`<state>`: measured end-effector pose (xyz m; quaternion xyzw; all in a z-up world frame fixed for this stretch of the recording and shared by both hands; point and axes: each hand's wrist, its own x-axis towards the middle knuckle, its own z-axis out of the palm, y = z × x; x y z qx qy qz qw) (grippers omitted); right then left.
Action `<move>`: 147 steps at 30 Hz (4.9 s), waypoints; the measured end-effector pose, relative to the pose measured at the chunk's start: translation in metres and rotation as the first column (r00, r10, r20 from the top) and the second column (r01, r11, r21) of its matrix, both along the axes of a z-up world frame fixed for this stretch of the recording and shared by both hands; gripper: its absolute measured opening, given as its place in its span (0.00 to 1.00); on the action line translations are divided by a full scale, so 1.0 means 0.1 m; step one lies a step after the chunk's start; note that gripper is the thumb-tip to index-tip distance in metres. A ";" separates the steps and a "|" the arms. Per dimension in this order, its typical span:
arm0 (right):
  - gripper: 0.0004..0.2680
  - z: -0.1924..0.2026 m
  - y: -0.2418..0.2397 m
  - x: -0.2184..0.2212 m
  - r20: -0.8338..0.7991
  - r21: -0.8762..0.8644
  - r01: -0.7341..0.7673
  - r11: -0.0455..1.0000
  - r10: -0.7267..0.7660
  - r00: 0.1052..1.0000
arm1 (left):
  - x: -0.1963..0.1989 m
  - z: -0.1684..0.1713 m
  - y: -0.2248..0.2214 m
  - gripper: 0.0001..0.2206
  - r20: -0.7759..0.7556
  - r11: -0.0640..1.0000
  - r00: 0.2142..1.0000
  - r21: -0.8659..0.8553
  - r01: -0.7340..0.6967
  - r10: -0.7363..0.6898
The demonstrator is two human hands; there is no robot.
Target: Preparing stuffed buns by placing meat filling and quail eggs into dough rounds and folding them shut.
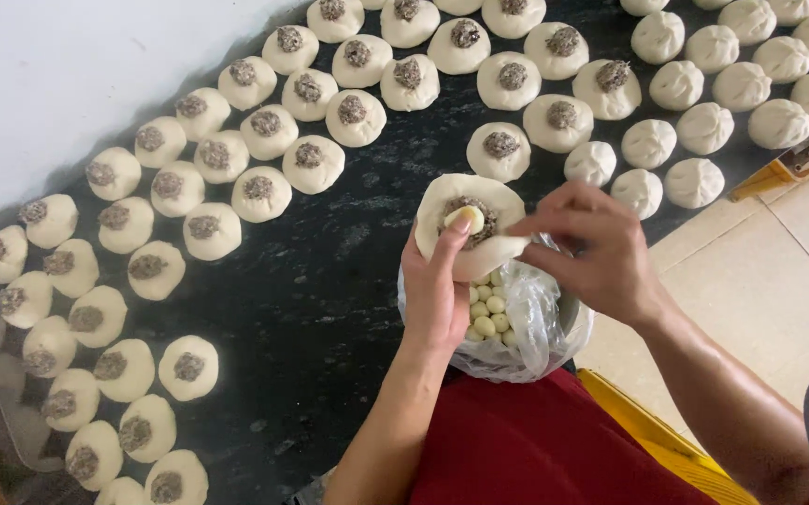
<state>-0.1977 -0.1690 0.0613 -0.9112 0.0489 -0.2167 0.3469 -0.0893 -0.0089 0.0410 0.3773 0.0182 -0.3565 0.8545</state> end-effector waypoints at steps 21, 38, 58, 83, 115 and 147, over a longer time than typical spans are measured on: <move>0.09 0.29 -0.30 0.05 -0.206 0.081 -0.071 0.994 0.087 0.975 | 0.20 0.11 0.07 0.17 0.265 0.886 0.860 0.295 0.357 -0.435; 0.08 0.24 -0.26 0.11 -0.082 0.070 -0.215 0.974 0.220 0.972 | 0.26 0.17 -0.04 0.14 0.299 0.829 0.846 0.497 0.256 -0.441; 0.12 0.18 -0.32 0.08 -0.189 0.404 -0.113 0.908 0.204 0.961 | 0.23 0.16 0.10 0.15 0.475 0.843 0.698 0.341 0.417 -0.537; 0.05 0.12 -0.20 0.12 -0.027 0.455 -0.251 0.854 0.295 0.955 | 0.06 0.17 0.13 0.23 0.107 0.891 0.885 0.074 0.448 -0.454; 0.05 0.16 -0.49 -0.02 -0.184 0.549 0.090 0.831 0.016 0.983 | 0.31 0.13 -0.52 0.33 0.138 0.806 0.828 -0.187 0.561 -0.544; 0.14 -1.39 -3.53 2.02 -0.145 0.118 0.415 0.902 -0.397 0.906 | 1.83 -1.61 -2.75 0.21 0.430 0.680 0.709 0.727 0.095 -0.559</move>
